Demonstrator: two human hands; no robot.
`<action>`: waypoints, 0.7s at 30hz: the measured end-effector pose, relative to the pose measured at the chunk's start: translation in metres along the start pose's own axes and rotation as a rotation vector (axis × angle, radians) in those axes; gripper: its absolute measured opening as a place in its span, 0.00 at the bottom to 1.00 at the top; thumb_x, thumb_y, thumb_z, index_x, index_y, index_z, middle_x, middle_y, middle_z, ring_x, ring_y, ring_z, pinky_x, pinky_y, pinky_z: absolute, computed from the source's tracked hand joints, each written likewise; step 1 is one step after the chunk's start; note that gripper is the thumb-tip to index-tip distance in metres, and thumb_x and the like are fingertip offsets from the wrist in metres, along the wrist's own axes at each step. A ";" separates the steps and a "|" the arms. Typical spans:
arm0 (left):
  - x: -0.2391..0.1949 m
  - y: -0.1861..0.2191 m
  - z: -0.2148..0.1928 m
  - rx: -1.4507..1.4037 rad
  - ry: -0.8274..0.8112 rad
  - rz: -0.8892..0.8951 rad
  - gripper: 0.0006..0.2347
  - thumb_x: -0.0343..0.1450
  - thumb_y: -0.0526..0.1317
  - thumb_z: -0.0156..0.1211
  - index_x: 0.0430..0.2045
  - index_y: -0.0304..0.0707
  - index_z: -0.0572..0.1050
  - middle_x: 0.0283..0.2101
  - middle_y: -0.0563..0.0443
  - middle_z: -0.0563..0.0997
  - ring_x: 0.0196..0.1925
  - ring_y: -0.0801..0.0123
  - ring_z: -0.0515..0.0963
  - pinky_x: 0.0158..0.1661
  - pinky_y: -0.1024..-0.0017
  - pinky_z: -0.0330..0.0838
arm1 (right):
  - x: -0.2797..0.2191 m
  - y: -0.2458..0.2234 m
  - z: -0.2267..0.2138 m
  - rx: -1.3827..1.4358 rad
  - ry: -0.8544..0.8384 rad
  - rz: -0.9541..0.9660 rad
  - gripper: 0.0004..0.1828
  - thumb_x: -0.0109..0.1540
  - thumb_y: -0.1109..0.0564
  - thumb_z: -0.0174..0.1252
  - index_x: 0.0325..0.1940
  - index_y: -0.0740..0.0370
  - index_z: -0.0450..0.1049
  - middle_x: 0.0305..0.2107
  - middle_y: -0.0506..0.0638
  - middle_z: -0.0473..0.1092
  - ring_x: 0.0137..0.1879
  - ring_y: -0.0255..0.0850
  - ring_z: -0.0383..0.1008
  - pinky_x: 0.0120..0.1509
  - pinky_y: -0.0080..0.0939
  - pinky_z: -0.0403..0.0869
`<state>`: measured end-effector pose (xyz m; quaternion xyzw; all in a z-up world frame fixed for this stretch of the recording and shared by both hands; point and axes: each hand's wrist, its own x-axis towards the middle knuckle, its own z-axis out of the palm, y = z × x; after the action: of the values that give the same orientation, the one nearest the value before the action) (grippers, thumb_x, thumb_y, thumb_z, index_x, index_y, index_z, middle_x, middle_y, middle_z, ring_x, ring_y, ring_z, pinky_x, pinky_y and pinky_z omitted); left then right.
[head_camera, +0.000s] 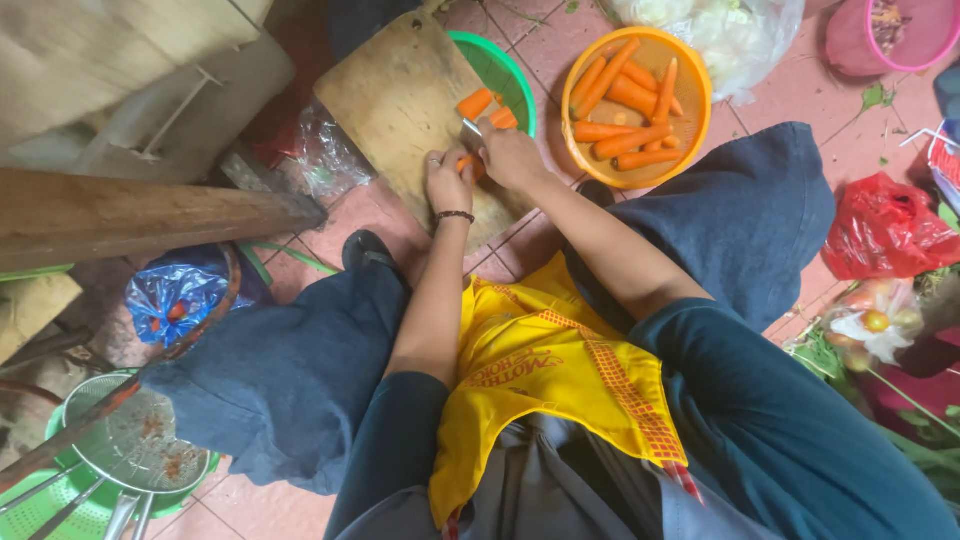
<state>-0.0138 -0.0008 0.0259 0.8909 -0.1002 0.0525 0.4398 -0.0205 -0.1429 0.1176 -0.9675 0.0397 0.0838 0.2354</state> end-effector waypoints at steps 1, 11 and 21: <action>-0.001 0.001 0.000 0.001 0.003 -0.006 0.12 0.60 0.28 0.70 0.33 0.41 0.79 0.38 0.40 0.73 0.38 0.48 0.78 0.40 0.58 0.75 | -0.001 0.001 0.002 -0.001 -0.006 -0.004 0.19 0.63 0.57 0.59 0.54 0.67 0.65 0.30 0.68 0.75 0.41 0.65 0.77 0.44 0.65 0.73; -0.005 -0.016 0.015 0.061 -0.036 -0.139 0.08 0.63 0.28 0.66 0.32 0.40 0.77 0.39 0.38 0.75 0.38 0.45 0.79 0.40 0.55 0.74 | -0.009 -0.009 0.026 -0.130 0.039 -0.050 0.18 0.60 0.59 0.57 0.53 0.66 0.67 0.29 0.65 0.76 0.36 0.61 0.79 0.39 0.61 0.75; 0.002 -0.002 0.006 -0.098 0.031 -0.147 0.08 0.61 0.27 0.66 0.30 0.36 0.77 0.36 0.37 0.75 0.32 0.49 0.79 0.36 0.58 0.75 | 0.005 0.015 0.033 -0.081 0.114 -0.069 0.17 0.58 0.53 0.60 0.46 0.65 0.69 0.26 0.65 0.75 0.37 0.62 0.78 0.38 0.62 0.74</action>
<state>-0.0110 -0.0049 0.0206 0.8723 -0.0300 0.0289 0.4872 -0.0222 -0.1407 0.0814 -0.9802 0.0164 0.0219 0.1960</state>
